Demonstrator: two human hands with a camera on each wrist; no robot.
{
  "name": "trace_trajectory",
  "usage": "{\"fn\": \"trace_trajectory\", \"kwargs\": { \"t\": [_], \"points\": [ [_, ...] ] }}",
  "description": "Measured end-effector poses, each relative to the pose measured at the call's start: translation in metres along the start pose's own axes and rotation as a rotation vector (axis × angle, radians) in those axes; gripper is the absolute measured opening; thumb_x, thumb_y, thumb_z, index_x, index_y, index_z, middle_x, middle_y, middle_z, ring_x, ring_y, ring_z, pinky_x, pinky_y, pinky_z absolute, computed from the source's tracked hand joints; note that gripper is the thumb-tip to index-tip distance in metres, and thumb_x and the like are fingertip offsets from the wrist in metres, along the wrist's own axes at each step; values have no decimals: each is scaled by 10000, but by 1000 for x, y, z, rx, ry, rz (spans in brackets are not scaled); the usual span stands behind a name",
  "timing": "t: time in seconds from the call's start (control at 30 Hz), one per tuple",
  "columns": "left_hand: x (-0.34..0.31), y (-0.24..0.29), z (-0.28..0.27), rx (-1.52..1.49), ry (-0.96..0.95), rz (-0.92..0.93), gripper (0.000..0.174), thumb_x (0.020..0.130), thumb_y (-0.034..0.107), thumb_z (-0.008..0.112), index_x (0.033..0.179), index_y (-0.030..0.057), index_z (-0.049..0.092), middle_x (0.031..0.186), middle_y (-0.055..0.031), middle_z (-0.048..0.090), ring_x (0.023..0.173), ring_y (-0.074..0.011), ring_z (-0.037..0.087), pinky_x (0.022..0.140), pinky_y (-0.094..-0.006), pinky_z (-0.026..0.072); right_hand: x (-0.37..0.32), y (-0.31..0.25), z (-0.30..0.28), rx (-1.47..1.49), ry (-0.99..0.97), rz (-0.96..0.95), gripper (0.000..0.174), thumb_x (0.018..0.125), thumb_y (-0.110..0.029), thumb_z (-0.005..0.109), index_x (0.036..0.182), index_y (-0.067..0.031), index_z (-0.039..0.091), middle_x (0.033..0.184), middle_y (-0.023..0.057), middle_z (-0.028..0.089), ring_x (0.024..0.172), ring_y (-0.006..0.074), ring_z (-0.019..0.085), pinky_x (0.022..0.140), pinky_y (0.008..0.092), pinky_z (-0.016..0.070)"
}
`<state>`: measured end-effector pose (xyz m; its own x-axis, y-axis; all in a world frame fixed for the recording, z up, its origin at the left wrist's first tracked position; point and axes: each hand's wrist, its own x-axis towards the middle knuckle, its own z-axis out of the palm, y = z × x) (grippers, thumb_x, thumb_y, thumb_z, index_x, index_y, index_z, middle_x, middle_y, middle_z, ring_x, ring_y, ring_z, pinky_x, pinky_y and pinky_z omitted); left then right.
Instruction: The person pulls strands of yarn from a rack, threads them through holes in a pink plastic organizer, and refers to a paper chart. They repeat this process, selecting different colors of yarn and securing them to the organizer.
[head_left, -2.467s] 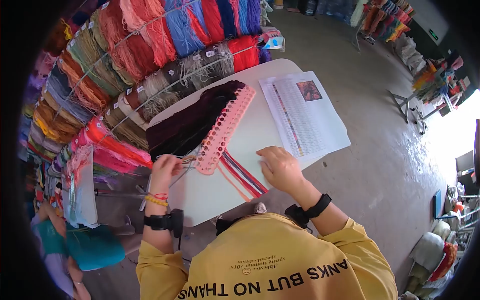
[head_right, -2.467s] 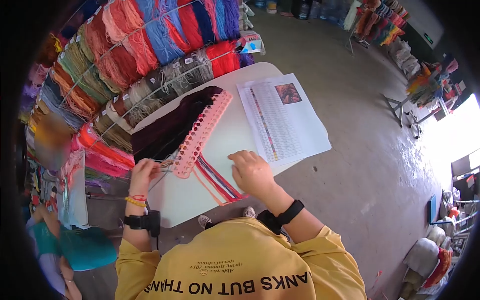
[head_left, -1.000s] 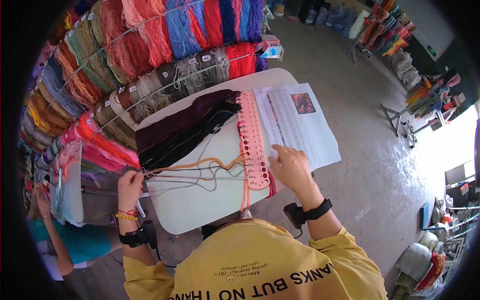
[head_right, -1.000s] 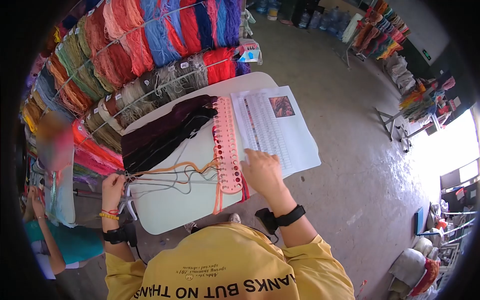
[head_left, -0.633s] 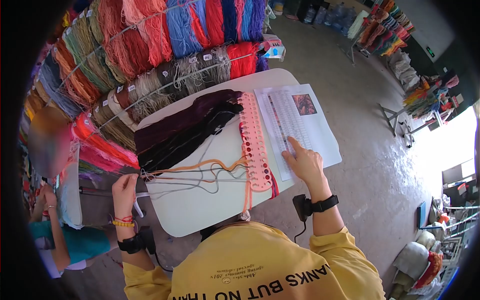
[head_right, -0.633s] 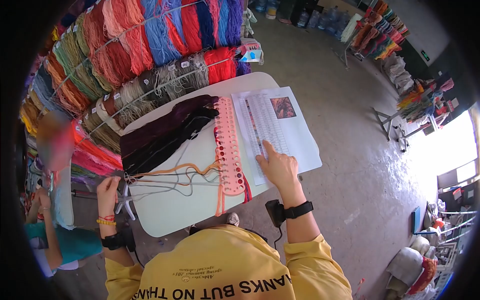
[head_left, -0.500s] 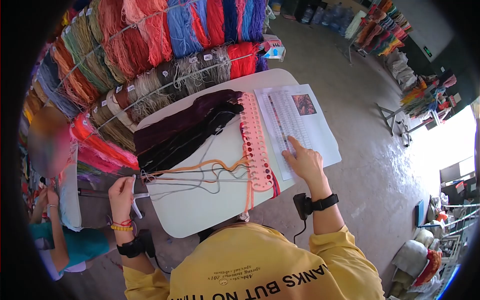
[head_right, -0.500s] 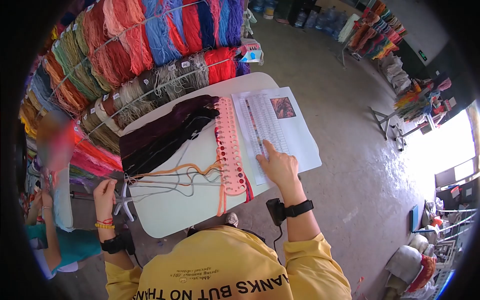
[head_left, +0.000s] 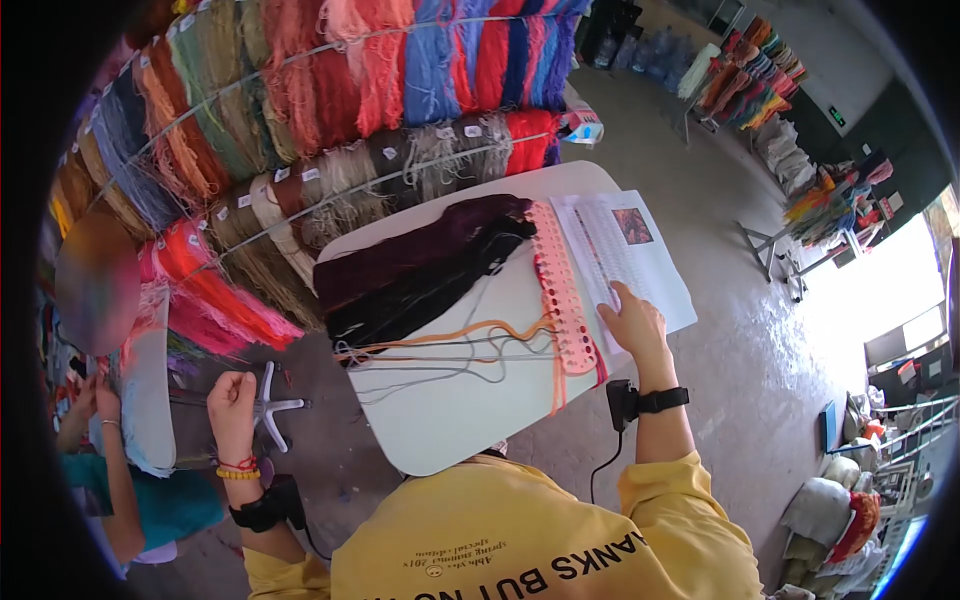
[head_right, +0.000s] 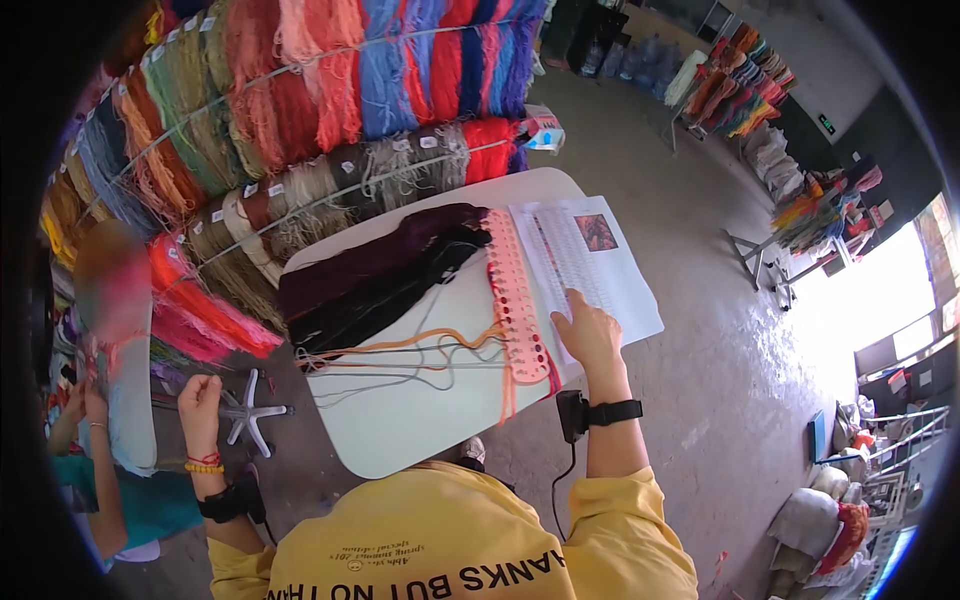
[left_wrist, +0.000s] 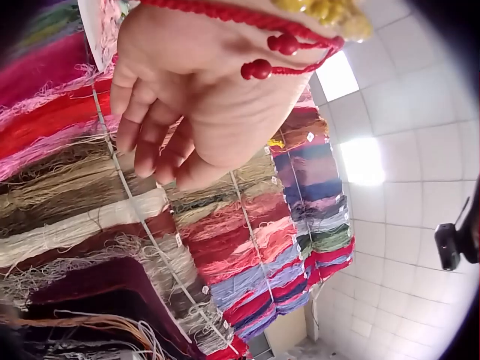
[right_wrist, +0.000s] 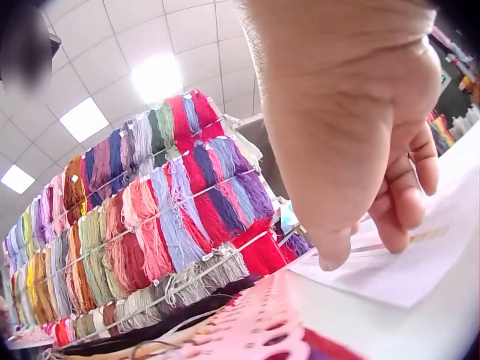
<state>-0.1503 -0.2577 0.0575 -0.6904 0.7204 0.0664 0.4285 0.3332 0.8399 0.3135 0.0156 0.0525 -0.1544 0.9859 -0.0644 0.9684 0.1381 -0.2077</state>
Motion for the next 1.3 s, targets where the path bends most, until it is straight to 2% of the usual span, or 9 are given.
{"fn": "trace_trajectory", "kwargs": {
  "t": [0.13,0.17,0.2,0.27,0.47,0.6,0.63,0.9,1.3],
  "points": [
    [11,-21,-26,-40,-17,40,128,839,126,584,800,4,576,676,14,528,619,-38,461,554,-195,363,-23,-41,-2,22,42,-21,437,789,-365,563,1140,-106,535,857,184,641,842,349,613,735,437,471],
    [13,-32,-32,70,15,137,95,816,105,590,822,10,586,679,-11,548,624,-67,484,560,-227,395,-29,-53,-4,38,38,-34,432,789,-362,565,1134,-104,540,842,183,641,836,349,613,722,435,475],
    [11,-19,-41,43,-47,27,99,804,113,591,832,19,598,703,-61,586,644,-137,543,592,-279,437,-37,-65,-4,115,50,-72,421,791,-350,568,1131,-105,545,806,176,641,807,343,616,697,421,481],
    [11,-21,-54,126,-22,76,161,786,174,611,854,28,609,768,-127,612,713,-246,604,644,-332,466,-52,-98,-4,131,59,-107,407,780,-315,582,1125,-100,554,765,161,634,746,312,620,663,414,477],
    [25,-47,-93,3,-14,173,154,791,172,612,844,28,613,787,-100,617,720,-208,613,664,-294,480,-97,-204,-37,324,55,-326,376,737,-219,631,1079,-72,578,612,104,580,565,240,563,547,347,432],
    [19,-48,-101,-110,11,178,174,802,181,610,880,26,609,802,-89,609,721,-182,595,676,-282,469,-100,-239,-59,376,-25,-501,374,710,-179,649,1054,-50,585,629,99,594,562,221,570,543,333,435],
    [16,-44,-101,-97,40,196,148,825,139,604,894,8,610,765,-25,610,684,-74,558,643,-225,451,-99,-245,-62,394,-48,-538,361,704,-144,644,1045,-42,584,631,98,590,570,206,569,550,316,438],
    [33,-15,-122,-195,-72,132,156,844,132,591,920,-5,599,755,10,590,691,-36,525,628,-200,435,-89,-281,-53,455,-100,-755,335,687,-99,651,1006,-11,597,679,107,609,601,189,591,570,290,461],
    [264,17,-232,-478,312,492,123,816,51,588,935,24,601,811,-3,598,732,-68,538,666,-207,445,-100,-407,-72,403,-75,-967,315,671,-90,680,961,10,608,678,108,612,588,192,605,556,277,475]
  ]
}}
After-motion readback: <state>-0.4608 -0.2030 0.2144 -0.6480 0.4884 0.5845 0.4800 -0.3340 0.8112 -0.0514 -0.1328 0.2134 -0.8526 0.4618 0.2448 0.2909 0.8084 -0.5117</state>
